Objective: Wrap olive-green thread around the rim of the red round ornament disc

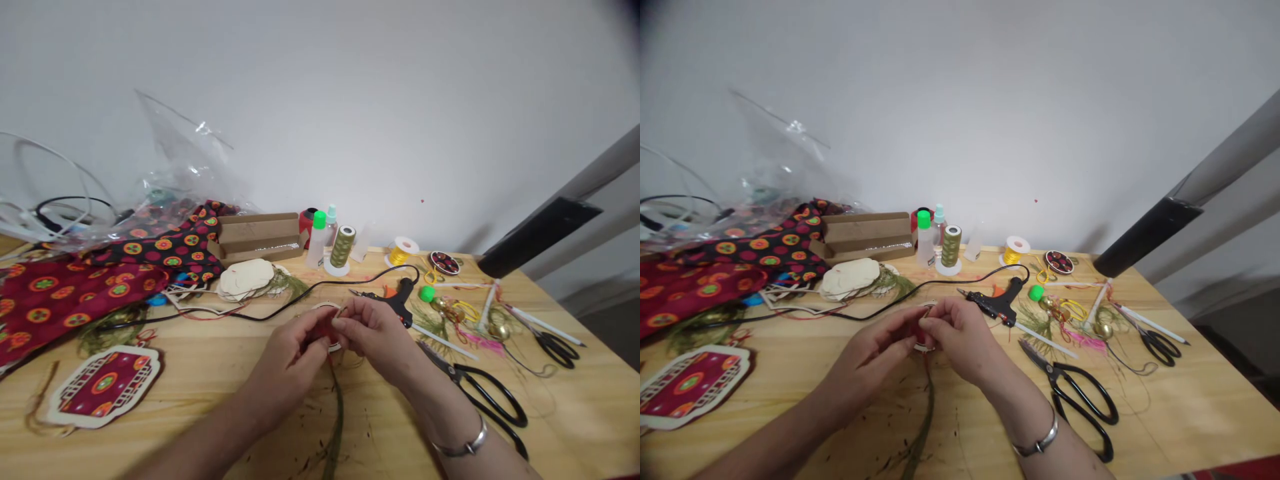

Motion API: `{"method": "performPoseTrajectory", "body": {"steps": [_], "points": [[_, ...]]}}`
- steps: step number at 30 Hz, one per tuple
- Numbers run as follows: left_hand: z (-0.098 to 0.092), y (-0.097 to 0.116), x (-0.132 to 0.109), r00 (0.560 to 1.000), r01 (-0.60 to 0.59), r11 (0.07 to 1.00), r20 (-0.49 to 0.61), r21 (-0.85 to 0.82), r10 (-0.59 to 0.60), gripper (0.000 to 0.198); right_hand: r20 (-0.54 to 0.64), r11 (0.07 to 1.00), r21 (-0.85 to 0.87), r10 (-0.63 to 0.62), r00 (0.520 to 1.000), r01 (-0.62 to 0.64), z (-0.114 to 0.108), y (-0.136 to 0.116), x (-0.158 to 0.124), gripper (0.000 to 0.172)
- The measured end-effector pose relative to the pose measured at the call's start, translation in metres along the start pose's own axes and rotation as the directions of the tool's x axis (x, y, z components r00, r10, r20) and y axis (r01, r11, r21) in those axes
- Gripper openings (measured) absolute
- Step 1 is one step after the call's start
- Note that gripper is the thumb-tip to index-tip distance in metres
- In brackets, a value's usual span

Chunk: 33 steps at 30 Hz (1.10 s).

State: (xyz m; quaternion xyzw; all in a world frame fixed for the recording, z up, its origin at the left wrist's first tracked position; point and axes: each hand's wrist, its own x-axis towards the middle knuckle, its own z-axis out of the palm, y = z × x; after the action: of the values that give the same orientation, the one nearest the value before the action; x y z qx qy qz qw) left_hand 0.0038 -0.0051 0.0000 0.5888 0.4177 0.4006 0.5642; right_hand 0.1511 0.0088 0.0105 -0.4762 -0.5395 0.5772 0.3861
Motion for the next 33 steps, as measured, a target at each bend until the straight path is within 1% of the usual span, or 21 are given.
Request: {"method": "performPoseTrajectory", "body": {"steps": [4, 9, 13, 18, 22, 27, 29, 33], "points": [[0.0009, -0.0003, 0.001, 0.999, -0.018, 0.999, -0.045, 0.043, 0.02, 0.028, -0.014, 1.0, 0.006, 0.01, 1.0, -0.01, -0.0013, 0.0002, 0.001, 0.013], [0.0026, 0.0031, 0.0028, 0.993, -0.069, 0.982, -0.082, 0.173, 0.085, 0.016, -0.015, 1.0, 0.011, 0.025, 1.0, -0.024, -0.0014, 0.0031, 0.0025, 0.013], [0.0021, 0.0052, 0.0049, 0.991, -0.038, 0.982, -0.116, 0.186, 0.06, 0.014, -0.017, 0.999, -0.021, 0.027, 1.0, -0.027, -0.0016, 0.0054, 0.0038, 0.013], [-0.0015, 0.0053, 0.0067, 0.995, 0.073, 0.996, -0.077, 0.052, -0.069, 0.013, -0.018, 0.999, -0.023, 0.031, 0.999, -0.031, -0.0016, 0.0042, 0.0033, 0.012], [-0.0034, 0.0056, 0.0071, 0.988, 0.152, 0.987, -0.032, -0.041, -0.154, 0.012, -0.022, 0.999, -0.032, 0.026, 0.999, -0.027, -0.0018, 0.0033, 0.003, 0.012], [-0.004, -0.0003, 0.0077, 0.96, 0.279, 0.925, 0.055, -0.259, -0.274, 0.015, -0.006, 0.999, -0.032, 0.028, 1.0, -0.028, -0.0027, 0.0029, 0.0023, 0.012], [-0.0045, -0.0023, 0.0079, 0.952, 0.306, 0.902, 0.077, -0.303, -0.297, 0.015, 0.014, 0.999, -0.014, 0.034, 0.999, -0.034, -0.0034, 0.0012, 0.0014, 0.012], [-0.0054, -0.0027, 0.0084, 0.939, 0.344, 0.877, 0.11, -0.335, -0.327, 0.015, 0.047, 0.998, 0.013, 0.067, 0.997, -0.068, -0.0046, -0.0039, -0.0007, 0.012]]}}
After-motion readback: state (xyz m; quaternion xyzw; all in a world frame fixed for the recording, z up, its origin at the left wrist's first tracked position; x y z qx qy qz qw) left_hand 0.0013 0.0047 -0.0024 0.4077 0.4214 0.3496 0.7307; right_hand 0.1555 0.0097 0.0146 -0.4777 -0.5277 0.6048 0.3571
